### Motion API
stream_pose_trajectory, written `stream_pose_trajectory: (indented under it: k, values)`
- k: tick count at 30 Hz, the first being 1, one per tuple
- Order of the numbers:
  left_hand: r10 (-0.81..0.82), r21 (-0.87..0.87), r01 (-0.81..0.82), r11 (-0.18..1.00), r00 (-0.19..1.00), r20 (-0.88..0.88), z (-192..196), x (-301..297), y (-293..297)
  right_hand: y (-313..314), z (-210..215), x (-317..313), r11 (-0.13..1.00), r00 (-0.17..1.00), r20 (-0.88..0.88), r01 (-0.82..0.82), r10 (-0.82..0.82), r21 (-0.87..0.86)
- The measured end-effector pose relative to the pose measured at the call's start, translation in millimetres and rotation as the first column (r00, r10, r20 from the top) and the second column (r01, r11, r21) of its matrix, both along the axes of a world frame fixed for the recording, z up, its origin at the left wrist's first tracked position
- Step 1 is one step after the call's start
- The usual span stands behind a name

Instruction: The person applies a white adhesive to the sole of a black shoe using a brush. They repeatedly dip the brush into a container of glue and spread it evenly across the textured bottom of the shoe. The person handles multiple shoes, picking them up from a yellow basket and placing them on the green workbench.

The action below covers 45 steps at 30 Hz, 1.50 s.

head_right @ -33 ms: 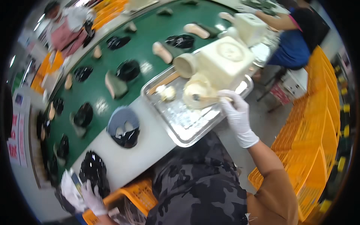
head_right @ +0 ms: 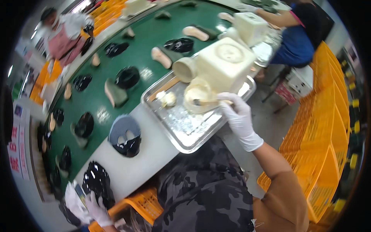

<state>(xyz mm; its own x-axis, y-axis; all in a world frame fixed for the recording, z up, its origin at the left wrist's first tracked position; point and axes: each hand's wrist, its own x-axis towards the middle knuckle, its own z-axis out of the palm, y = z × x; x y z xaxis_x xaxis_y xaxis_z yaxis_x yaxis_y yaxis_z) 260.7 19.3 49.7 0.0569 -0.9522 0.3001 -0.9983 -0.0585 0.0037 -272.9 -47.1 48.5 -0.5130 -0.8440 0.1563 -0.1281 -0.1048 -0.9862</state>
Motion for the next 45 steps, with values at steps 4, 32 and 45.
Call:
stream_pose_trajectory:
  k: [4, 32, 45]
  values:
    - [0.052, 0.073, -0.053, 0.996, 0.998, 0.018, 35.7, -38.0, -5.1, 0.4, 0.9, -7.0, 0.967, 0.935, -0.351, -0.140, 0.057, -0.214]
    - [0.099, 0.133, 0.473, 0.871, 0.097, -0.990, 38.9, -214.9, -88.5, -43.3, 1.3, -22.0, 0.913, 0.773, -0.596, -0.378, 0.218, -0.156]
    - [0.621, 0.239, 0.920, 0.310, -0.005, -0.784, 5.9, -297.5, -134.8, -44.5, 17.2, -32.9, 0.907, 0.947, -0.238, -0.285, 0.216, -0.309]
